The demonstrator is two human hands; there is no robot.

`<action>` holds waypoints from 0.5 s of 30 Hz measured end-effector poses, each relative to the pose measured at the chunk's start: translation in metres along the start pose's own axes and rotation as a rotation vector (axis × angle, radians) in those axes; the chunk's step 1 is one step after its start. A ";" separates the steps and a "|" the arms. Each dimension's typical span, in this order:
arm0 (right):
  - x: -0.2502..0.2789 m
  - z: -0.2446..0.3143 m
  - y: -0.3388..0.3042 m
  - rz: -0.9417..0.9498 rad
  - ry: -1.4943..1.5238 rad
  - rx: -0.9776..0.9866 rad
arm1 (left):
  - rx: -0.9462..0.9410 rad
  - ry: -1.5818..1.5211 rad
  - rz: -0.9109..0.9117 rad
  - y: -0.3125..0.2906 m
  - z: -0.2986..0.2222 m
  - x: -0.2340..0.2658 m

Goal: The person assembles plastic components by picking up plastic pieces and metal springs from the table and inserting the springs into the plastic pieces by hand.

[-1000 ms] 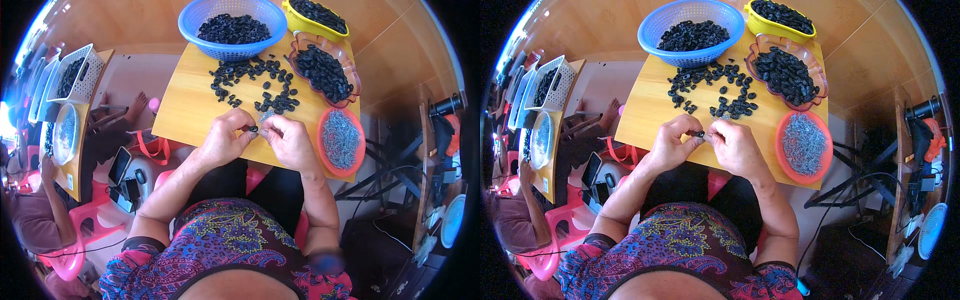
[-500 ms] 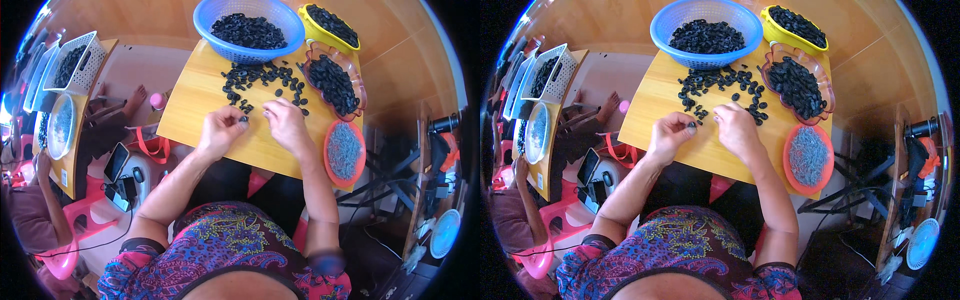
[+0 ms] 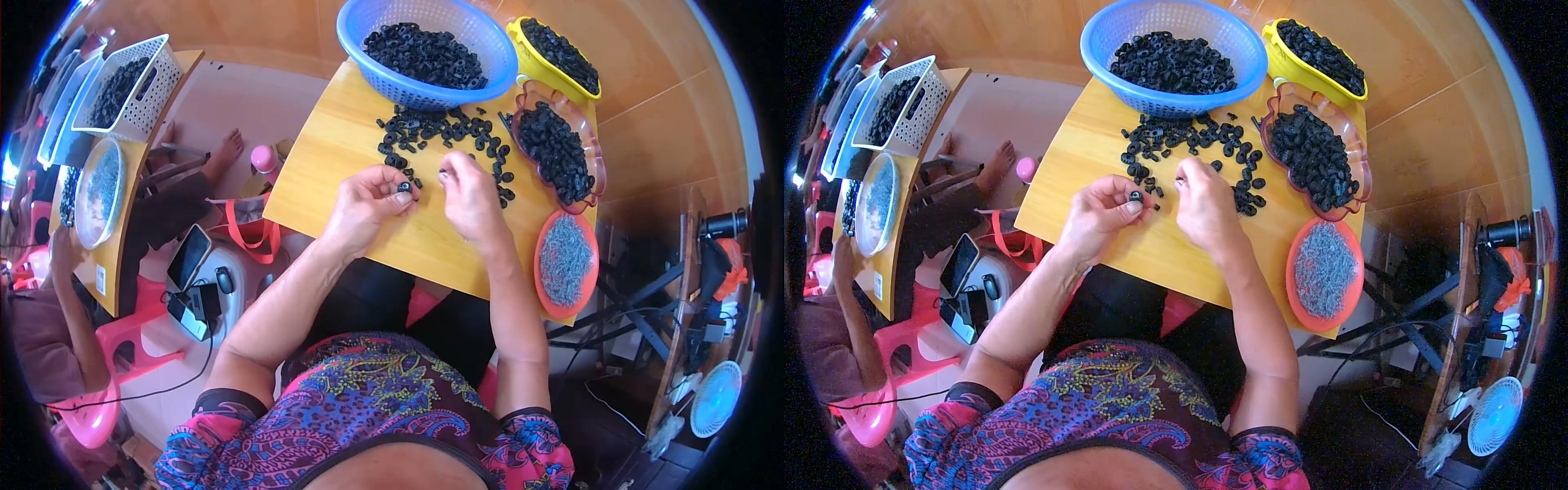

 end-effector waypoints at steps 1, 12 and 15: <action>0.006 0.000 -0.004 0.065 0.271 -0.191 | 0.007 -0.060 0.051 -0.001 0.001 -0.003; 0.037 0.029 -0.031 0.154 0.853 -0.382 | 0.030 -0.055 0.168 -0.009 0.007 -0.012; 0.037 0.028 -0.031 0.238 0.753 -0.369 | 0.041 0.044 0.158 -0.013 0.004 -0.014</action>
Point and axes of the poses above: each hand's wrist, its own y-axis towards the middle knuckle, its own x-axis out of the back of the hand, z = x × y, the point moved 2 cm from there along y, towards the middle knuckle, and after that the axes turned 1 degree about -x, right-handed, at the moved point
